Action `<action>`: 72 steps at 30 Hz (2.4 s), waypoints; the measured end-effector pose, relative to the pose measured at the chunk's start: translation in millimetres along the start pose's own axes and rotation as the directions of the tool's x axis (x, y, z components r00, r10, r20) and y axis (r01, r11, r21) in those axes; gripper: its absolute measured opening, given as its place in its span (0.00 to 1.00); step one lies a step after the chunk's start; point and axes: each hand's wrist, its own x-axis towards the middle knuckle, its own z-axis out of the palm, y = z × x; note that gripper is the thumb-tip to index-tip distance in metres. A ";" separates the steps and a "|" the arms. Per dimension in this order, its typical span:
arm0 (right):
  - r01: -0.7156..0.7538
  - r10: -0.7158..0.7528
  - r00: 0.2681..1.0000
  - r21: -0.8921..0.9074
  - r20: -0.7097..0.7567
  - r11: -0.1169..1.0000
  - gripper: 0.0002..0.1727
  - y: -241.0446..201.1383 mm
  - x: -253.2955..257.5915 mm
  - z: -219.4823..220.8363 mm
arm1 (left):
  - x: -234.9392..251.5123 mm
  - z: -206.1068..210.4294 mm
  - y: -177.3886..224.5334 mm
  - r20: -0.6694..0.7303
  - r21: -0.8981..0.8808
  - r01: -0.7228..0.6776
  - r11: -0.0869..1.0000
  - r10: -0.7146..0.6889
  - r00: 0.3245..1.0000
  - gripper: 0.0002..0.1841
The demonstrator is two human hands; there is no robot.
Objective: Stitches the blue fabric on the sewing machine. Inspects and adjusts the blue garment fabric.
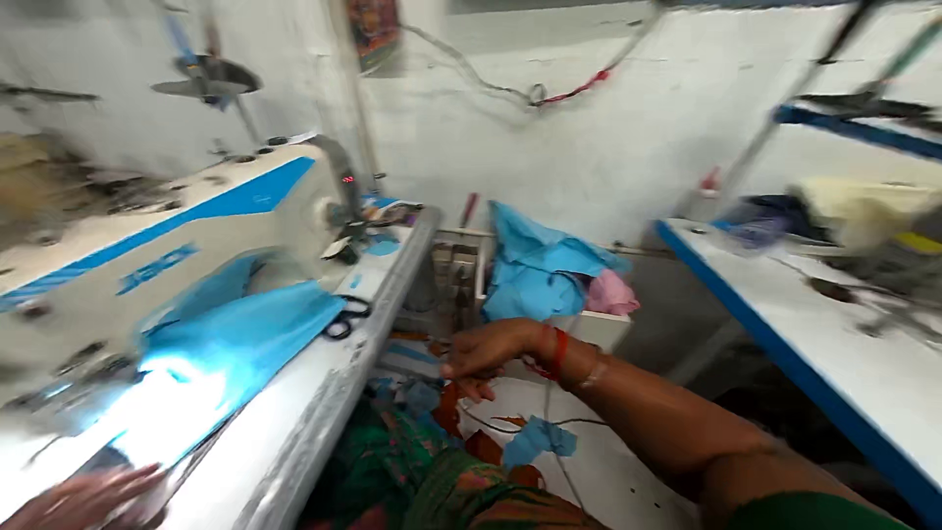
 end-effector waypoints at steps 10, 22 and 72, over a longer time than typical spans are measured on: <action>0.623 -0.629 0.770 -0.339 0.109 0.705 0.17 -90.5 146.4 33.2 | -6.6 -9.9 -22.3 -0.033 0.047 -0.053 0.997 0.055 0.998 0.17; 0.696 -0.853 0.484 -0.676 0.194 0.241 0.18 -112.7 283.2 52.5 | -12.7 14.5 -37.8 -0.180 -0.047 -0.104 0.993 0.094 0.979 0.19; 0.680 -0.882 0.464 -0.672 0.084 0.294 0.21 -82.3 277.9 48.1 | -0.4 28.1 -16.2 -0.313 0.149 -0.048 0.988 0.093 0.945 0.16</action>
